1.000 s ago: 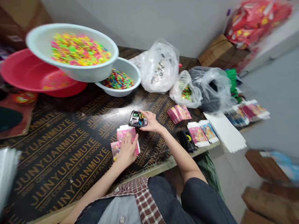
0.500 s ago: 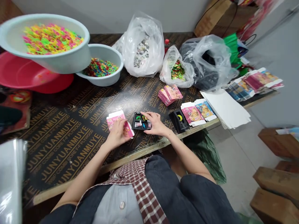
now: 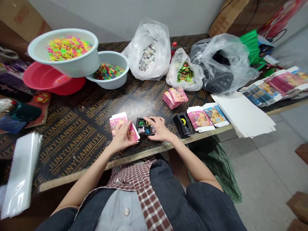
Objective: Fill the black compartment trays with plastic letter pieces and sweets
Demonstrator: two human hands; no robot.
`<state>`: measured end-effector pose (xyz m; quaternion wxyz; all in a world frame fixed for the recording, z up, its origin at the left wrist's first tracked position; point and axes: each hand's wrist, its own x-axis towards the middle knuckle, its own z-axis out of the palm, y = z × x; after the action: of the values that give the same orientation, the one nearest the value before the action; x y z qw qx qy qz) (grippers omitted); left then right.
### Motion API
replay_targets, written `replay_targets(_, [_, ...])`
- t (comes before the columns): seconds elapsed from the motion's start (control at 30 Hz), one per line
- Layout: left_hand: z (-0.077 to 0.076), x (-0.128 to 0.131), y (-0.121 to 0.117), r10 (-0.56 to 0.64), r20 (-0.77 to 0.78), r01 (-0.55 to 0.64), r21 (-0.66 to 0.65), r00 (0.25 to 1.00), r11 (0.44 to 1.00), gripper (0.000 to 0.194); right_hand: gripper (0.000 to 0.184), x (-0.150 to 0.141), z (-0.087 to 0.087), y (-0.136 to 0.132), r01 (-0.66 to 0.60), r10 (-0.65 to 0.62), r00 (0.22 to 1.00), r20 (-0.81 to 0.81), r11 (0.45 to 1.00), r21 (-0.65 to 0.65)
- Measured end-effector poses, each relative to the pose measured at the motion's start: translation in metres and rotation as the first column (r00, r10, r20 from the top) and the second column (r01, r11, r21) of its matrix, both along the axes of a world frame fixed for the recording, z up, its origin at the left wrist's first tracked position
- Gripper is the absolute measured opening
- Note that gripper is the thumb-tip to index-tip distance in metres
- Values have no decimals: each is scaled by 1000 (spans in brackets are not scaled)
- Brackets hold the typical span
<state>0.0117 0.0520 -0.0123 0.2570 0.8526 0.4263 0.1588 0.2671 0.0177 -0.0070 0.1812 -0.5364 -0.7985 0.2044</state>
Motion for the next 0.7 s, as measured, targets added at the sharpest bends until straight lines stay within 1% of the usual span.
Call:
replay_targets(0.07, [-5,9,-1,11,22,-11,3,1000,1000,108,91,3,0,-4,-29,29,1000,-9,999,-15])
replay_targets(0.13, [-10,17,-1,-1,47,1,7,999,1000,109,90,6,0,-8,-62,62,998,-5,997,-38])
replay_targets(0.2, [-12,23,-2,-59,48,59,10,997,998,104,91,8,0,-11,-104,104,995,9,993,-55])
replay_targets(0.33, [-14,34,-7,-261,-7,261,21,965,965,90,95,10,2,-12,-224,227,974,22,971,-83])
replay_targets(0.4, [-15,37,-10,-290,-28,291,42,957,956,85,94,11,2,-11,-254,256,967,6,963,-88])
replay_targets(0.43, [-16,38,-11,-269,-28,270,58,963,961,84,94,12,0,-10,-241,241,971,-15,967,-85])
replay_targets(0.47, [-17,38,-12,-231,-20,232,74,973,970,84,95,13,-2,-10,-202,198,979,-53,976,-77])
replay_targets(0.5, [-18,38,-12,-185,-8,185,90,983,979,84,96,13,-5,-11,-138,129,985,-117,988,-67])
replay_targets(0.53, [-18,38,-13,-138,4,137,105,990,985,85,95,13,-10,-11,-49,35,978,-207,997,-66])
replay_targets(0.57, [-19,38,-13,-95,12,93,118,995,989,85,91,13,-16,-12,52,-75,946,-316,995,-81])
replay_targets(0.6, [-19,38,-14,-60,15,58,129,998,990,84,86,11,-22,-13,157,-191,884,-426,981,-114])
replay_targets(0.63, [-19,39,-14,-33,12,31,139,999,990,84,80,7,-28,-15,252,-298,803,-515,954,-159])
replay_targets(0.7, [-19,43,-17,4,-1,-3,151,1000,989,83,69,-3,-40,-18,400,-452,648,-613,887,-231])
